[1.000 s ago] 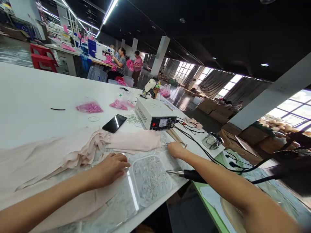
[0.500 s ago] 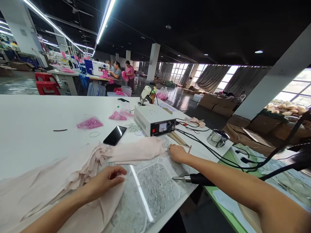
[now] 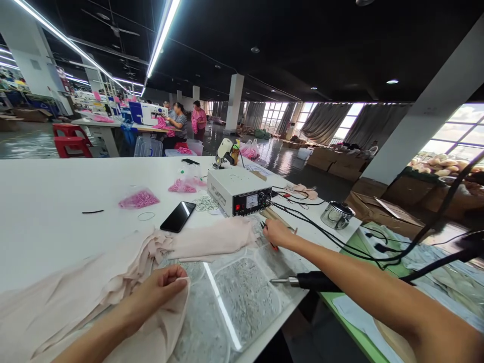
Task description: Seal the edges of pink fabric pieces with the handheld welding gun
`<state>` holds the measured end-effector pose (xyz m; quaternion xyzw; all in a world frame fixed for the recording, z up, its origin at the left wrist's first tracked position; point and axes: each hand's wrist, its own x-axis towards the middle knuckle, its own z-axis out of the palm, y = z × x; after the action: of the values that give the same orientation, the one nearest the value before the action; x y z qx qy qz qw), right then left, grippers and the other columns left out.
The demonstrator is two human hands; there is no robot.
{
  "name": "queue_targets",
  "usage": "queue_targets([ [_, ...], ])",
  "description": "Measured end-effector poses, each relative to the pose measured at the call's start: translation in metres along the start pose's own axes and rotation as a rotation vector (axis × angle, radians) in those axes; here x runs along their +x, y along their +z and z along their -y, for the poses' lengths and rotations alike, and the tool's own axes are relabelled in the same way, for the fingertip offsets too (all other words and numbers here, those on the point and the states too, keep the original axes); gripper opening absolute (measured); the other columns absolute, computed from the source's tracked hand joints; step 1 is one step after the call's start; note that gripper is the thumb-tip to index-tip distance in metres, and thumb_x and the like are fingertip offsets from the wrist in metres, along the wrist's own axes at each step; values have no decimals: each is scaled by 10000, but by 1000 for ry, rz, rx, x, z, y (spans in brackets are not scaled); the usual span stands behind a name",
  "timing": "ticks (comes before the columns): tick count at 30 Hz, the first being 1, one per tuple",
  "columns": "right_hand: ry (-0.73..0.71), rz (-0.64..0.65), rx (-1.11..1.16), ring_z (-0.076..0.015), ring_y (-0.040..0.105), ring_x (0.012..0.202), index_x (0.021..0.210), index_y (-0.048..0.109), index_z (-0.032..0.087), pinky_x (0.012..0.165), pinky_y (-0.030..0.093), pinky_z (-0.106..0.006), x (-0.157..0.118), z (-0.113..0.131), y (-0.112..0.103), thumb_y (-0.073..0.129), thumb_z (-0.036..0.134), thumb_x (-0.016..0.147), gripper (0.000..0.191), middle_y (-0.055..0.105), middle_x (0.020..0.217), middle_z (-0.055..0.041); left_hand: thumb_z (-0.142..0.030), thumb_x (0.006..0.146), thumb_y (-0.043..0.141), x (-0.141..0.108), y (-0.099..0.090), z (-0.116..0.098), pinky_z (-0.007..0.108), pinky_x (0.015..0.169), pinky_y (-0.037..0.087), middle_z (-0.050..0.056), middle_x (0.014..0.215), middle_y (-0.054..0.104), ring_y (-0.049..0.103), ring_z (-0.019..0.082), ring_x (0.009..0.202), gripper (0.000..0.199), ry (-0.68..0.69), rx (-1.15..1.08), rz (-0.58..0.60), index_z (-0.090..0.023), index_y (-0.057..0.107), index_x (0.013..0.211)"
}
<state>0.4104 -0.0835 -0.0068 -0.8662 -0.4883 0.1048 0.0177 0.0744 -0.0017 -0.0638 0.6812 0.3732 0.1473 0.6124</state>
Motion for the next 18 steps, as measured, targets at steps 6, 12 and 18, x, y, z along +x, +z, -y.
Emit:
queue_targets([
  [6, -59, 280, 808, -172, 696, 831, 1175, 645, 164, 724, 607, -347, -55, 48, 6, 623, 396, 1004, 290, 704, 1065, -56, -758, 703, 736, -13, 7, -3, 248, 600, 366, -22, 697, 570, 490, 178, 650, 568, -31, -42, -76, -209, 715, 847],
  [12, -124, 577, 1267, -42, 267, 350, 707, 536, 203, 407, 264, -206, -120, 85, 45, 571, 341, 845, 199, 430, 484, 105, -768, 653, 744, -17, 19, -1, 259, 616, 394, -11, 708, 599, 511, 185, 645, 590, -40, -115, -56, -200, 699, 809],
  [18, -213, 599, 1396, -96, 590, 498, 860, 480, 229, 494, 454, -240, -128, 104, 91, 636, 595, 730, 419, 650, 814, 6, -773, 628, 786, -22, 26, 0, 248, 603, 394, -7, 691, 622, 518, 173, 645, 624, -51, -224, -28, -188, 669, 811],
])
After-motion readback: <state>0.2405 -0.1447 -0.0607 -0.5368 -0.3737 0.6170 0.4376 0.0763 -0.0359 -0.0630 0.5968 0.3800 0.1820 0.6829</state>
